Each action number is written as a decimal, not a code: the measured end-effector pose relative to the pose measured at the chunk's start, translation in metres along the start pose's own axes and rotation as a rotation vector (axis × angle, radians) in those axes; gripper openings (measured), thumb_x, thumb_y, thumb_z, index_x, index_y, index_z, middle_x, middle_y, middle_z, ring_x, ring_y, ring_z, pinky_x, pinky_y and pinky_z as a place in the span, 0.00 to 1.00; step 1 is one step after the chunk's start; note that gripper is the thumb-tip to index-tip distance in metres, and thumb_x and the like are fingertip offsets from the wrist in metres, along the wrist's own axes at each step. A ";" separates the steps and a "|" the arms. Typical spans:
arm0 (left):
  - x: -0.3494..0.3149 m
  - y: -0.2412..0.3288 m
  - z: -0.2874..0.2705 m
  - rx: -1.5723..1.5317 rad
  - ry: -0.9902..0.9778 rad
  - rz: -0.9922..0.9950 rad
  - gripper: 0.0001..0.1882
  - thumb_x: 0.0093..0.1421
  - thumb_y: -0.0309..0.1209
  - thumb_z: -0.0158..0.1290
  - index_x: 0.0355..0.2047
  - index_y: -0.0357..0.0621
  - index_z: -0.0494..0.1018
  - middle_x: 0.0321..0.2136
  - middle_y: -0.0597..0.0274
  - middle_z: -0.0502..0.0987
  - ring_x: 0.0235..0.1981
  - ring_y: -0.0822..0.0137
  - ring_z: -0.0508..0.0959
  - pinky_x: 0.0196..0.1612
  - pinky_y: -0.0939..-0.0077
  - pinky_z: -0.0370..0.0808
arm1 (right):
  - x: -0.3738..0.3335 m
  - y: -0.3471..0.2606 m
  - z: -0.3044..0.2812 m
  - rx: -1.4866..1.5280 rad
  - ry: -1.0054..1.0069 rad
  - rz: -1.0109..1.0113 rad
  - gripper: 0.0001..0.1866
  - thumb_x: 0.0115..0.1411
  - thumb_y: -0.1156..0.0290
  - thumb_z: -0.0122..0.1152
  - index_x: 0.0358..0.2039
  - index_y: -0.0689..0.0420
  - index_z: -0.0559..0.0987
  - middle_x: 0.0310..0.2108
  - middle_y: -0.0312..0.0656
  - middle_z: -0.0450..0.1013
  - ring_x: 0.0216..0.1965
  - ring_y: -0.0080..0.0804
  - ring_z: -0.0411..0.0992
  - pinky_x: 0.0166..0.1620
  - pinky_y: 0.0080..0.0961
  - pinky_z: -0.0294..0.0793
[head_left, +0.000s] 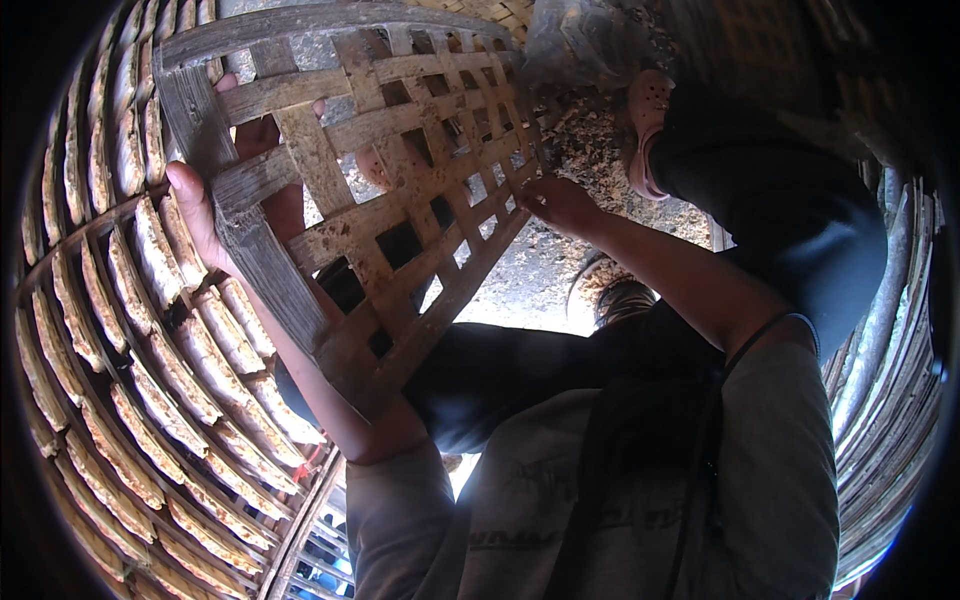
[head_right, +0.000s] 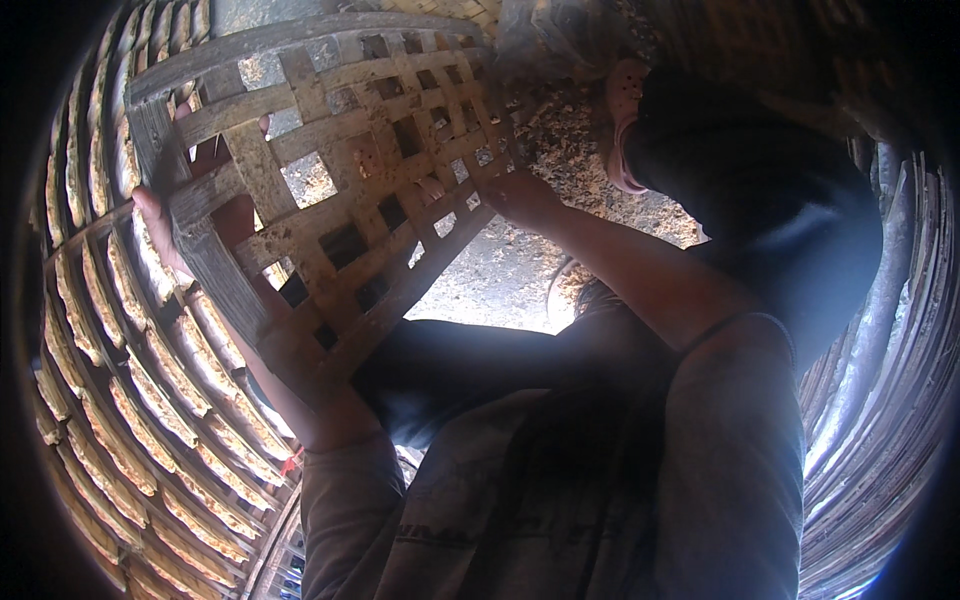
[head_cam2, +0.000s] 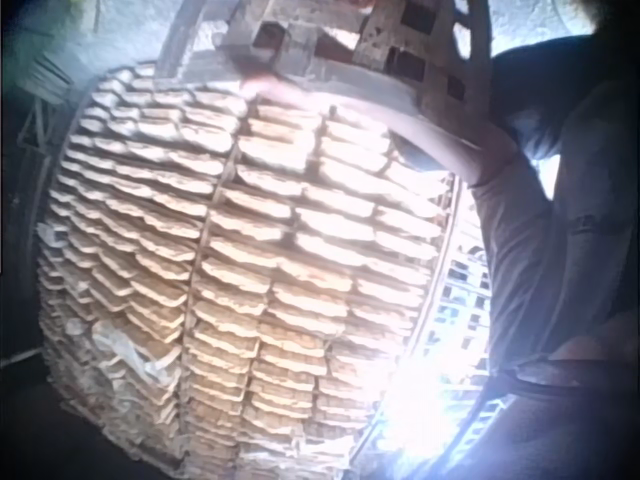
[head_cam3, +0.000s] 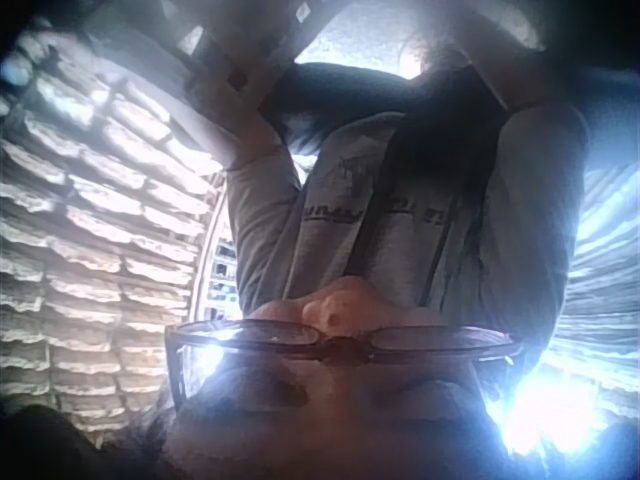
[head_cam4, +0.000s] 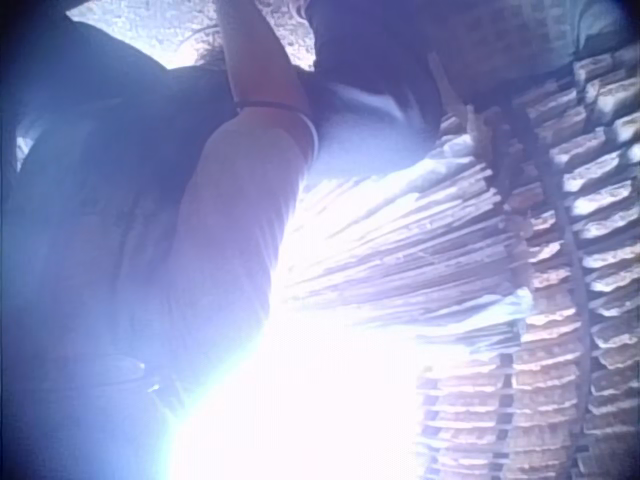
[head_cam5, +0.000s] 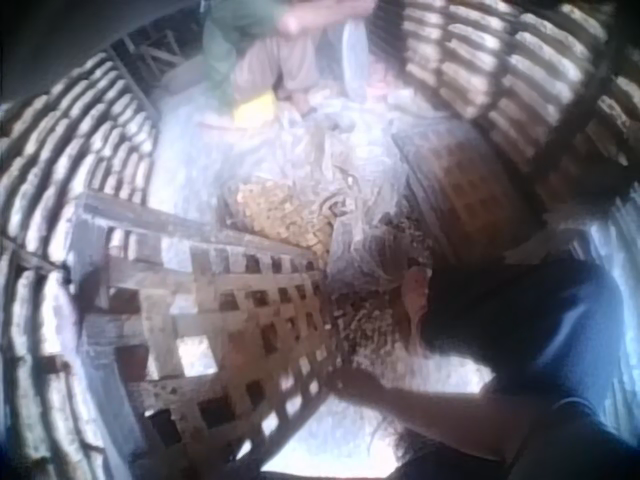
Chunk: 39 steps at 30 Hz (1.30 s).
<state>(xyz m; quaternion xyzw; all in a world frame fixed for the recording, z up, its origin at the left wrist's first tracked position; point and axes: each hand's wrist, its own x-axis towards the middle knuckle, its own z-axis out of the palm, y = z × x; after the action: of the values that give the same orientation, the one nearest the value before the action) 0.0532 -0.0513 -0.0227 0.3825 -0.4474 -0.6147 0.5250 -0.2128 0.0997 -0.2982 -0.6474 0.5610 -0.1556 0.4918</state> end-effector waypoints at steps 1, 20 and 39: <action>0.002 0.000 0.000 0.009 0.001 -0.003 0.50 0.62 0.64 0.46 0.66 0.29 0.54 0.58 0.27 0.66 0.58 0.38 0.71 0.59 0.39 0.69 | 0.002 0.001 0.002 0.023 -0.013 -0.002 0.09 0.63 0.62 0.60 0.37 0.53 0.83 0.35 0.42 0.79 0.39 0.36 0.78 0.44 0.32 0.76; -0.008 -0.001 0.008 0.046 0.057 0.035 0.51 0.60 0.64 0.49 0.66 0.29 0.54 0.57 0.27 0.66 0.57 0.39 0.72 0.58 0.40 0.71 | -0.008 -0.082 -0.037 -0.265 -0.084 -0.415 0.09 0.62 0.71 0.58 0.43 0.50 0.79 0.27 0.42 0.78 0.29 0.41 0.79 0.33 0.36 0.81; -0.005 0.001 0.020 0.124 0.125 0.074 0.53 0.55 0.66 0.55 0.65 0.30 0.57 0.57 0.31 0.67 0.58 0.44 0.71 0.60 0.44 0.70 | 0.014 -0.089 -0.037 -0.415 -0.335 -0.438 0.11 0.65 0.68 0.52 0.45 0.52 0.79 0.38 0.43 0.77 0.39 0.41 0.79 0.42 0.35 0.80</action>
<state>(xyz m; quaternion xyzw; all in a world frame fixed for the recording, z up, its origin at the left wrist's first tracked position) 0.0359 -0.0435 -0.0156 0.4351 -0.4650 -0.5408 0.5496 -0.1846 0.0606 -0.2133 -0.8553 0.3400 -0.0316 0.3897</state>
